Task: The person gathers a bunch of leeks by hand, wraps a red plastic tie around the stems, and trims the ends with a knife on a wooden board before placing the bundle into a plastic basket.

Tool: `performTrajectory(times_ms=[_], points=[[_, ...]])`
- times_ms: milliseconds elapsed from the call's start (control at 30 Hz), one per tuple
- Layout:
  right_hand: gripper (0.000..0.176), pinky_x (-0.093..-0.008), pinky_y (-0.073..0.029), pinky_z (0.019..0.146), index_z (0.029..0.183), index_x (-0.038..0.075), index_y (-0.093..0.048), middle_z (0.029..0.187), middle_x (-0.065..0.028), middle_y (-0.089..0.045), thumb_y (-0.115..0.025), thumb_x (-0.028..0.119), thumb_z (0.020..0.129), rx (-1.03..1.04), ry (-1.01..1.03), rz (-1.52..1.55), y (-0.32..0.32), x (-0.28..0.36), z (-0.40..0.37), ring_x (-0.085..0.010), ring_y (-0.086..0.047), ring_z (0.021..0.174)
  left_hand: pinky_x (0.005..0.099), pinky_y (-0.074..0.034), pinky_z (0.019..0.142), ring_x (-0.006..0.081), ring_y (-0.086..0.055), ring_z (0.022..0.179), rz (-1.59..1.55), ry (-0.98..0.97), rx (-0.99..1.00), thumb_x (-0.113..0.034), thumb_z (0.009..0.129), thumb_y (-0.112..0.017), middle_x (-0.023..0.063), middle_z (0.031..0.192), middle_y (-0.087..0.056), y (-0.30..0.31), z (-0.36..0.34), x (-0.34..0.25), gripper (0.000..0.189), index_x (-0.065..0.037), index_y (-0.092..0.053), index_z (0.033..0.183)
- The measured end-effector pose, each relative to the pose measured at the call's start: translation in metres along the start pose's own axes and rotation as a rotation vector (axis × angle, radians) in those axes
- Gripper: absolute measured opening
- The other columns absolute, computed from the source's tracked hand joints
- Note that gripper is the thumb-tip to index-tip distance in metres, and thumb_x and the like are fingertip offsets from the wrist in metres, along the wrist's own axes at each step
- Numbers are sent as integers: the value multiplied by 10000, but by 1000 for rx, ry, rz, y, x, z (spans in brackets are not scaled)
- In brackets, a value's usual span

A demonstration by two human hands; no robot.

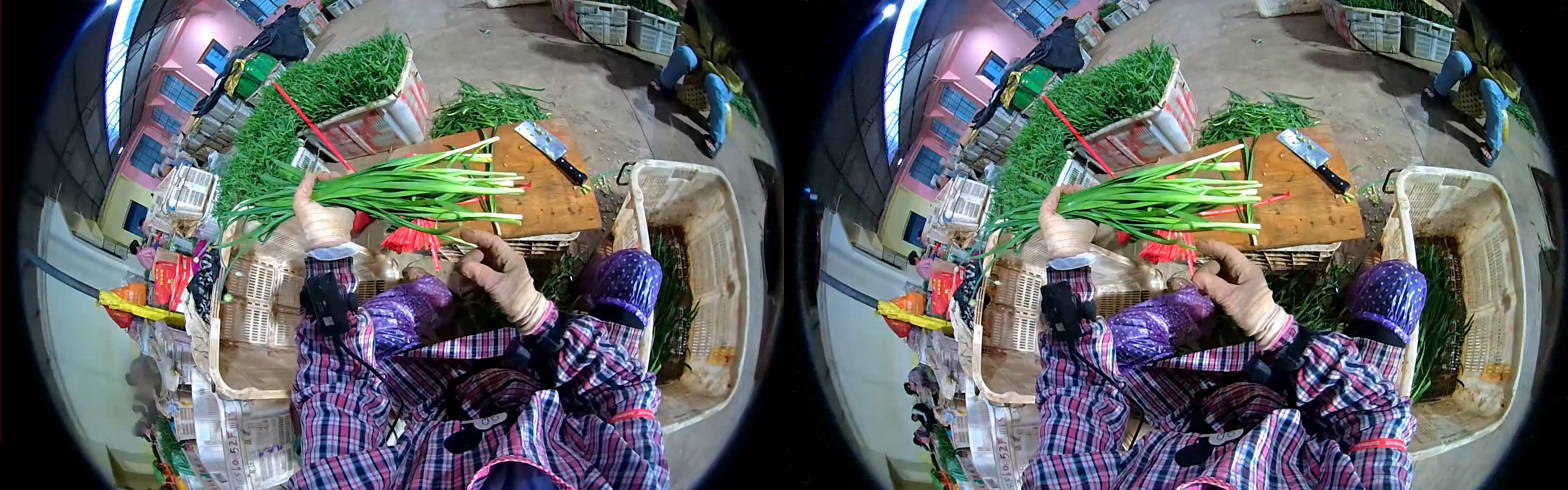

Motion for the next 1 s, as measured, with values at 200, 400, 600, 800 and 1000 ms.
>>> performTrajectory(times_ms=[200, 400, 600, 800, 1000], points=[[488, -196, -434, 644, 1287, 21, -443, 769, 3, -560, -619, 21, 832, -42, 106, -125, -30, 24, 6, -65, -515, 697, 460, -451, 831, 202, -522, 707, -15, -4, -44, -176, 790, -584, 46, 704, -525, 2, -6, 7, 140, -57, -515, 764], [120, -211, -426, 597, 936, -29, -615, 723, -9, -578, -560, 64, 884, 162, -36, -87, -25, 24, 3, -72, -514, 647, 482, -447, 807, 209, -511, 700, 56, -72, -18, -213, 800, -566, 51, 718, -520, 7, -2, -3, 171, -58, -501, 769], [112, -224, -438, 593, 829, -12, -628, 664, -24, -584, -615, 96, 857, 208, -361, -334, 61, 15, -25, -77, -513, 612, 508, -429, 845, 307, -526, 793, 92, -120, -43, -257, 847, -466, 140, 802, -554, 30, 19, -40, 245, -24, -499, 778], [543, -433, -477, 754, 1211, 141, -545, 864, -170, -651, -634, 445, 770, 539, -442, -1675, 99, 15, -31, -332, -624, 865, 536, -380, 893, 306, -533, 867, 9, -80, -255, -305, 871, -438, 129, 871, -586, 50, 26, -63, 283, -42, -540, 845], [479, -224, -457, 566, 1314, -15, -390, 744, -55, -578, -564, 96, 882, 131, -316, -156, 21, 1, 21, -128, -552, 593, 560, -379, 883, 294, -531, 891, -71, 3, -311, -293, 892, -440, 100, 862, -574, 55, 16, -56, 240, -71, -526, 857]])
Point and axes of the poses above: each hand's wrist, its own z-axis towards the middle knuckle, its own y-axis out of the back of the hand, x = y × z, the point moved 4 cm from there along z, towards the middle knuckle
